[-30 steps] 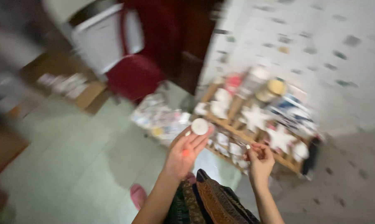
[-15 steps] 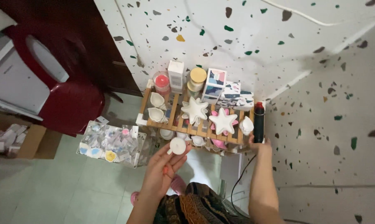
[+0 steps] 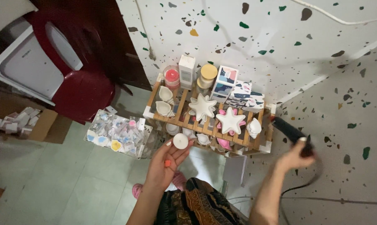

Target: Using a heat gun to fuse decorative wax pieces into a container for wax melt production.

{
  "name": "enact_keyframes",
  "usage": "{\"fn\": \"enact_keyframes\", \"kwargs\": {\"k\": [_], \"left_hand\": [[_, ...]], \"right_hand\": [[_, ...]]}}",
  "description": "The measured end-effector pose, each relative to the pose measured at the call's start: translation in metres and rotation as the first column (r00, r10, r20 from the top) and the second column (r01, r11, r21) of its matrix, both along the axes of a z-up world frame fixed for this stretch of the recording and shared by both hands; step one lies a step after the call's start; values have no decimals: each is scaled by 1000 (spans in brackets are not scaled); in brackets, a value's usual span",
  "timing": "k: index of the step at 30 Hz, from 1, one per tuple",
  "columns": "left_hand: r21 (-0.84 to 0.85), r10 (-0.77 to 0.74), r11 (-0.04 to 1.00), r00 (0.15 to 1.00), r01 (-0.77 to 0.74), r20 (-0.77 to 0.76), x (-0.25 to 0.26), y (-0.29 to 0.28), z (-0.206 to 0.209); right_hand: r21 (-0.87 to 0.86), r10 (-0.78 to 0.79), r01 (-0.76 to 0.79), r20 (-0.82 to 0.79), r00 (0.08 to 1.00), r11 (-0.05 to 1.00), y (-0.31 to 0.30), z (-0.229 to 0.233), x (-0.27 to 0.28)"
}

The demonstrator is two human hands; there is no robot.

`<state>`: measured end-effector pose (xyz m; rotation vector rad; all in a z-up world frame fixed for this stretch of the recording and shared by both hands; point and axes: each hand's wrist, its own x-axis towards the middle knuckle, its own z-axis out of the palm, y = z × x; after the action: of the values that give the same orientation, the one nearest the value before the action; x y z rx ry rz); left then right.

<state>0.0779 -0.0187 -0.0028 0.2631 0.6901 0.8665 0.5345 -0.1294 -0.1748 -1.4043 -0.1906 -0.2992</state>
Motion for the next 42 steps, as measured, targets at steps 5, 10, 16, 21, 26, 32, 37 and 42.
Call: {"fn": "enact_keyframes", "kwargs": {"k": [5, 10, 16, 21, 26, 32, 37, 42], "left_hand": [[-1, -11, 1000, 999, 11, 40, -6, -2, -19], [25, 2, 1000, 998, -4, 68, -3, -5, -25], [98, -77, 993, 985, 63, 153, -2, -16, -19], [92, -48, 995, 992, 37, 120, -1, -15, -11], [106, -46, 994, 992, 34, 113, -4, -19, -9], [109, -85, 992, 983, 68, 160, 12, -19, -8], [143, -118, 985, 980, 95, 163, 24, -23, 3], [163, -166, 977, 965, 134, 202, 28, -28, -1]], "right_hand": [[87, 159, -188, 264, 951, 978, -10, 127, -3], [411, 668, -635, 80, 740, 654, 0, 185, -20], [274, 863, -872, 200, 463, 405, 19, 256, -45], [86, 879, -945, 349, 325, 315, 28, 291, -38], [4, 888, -963, 386, 251, 271, 18, 306, -36], [-87, 899, -978, 415, 140, 192, 23, 318, -25], [-127, 898, -964, 408, 162, 232, 27, 354, -117], [-177, 892, -937, 402, 209, 300, 16, 355, -195]]}}
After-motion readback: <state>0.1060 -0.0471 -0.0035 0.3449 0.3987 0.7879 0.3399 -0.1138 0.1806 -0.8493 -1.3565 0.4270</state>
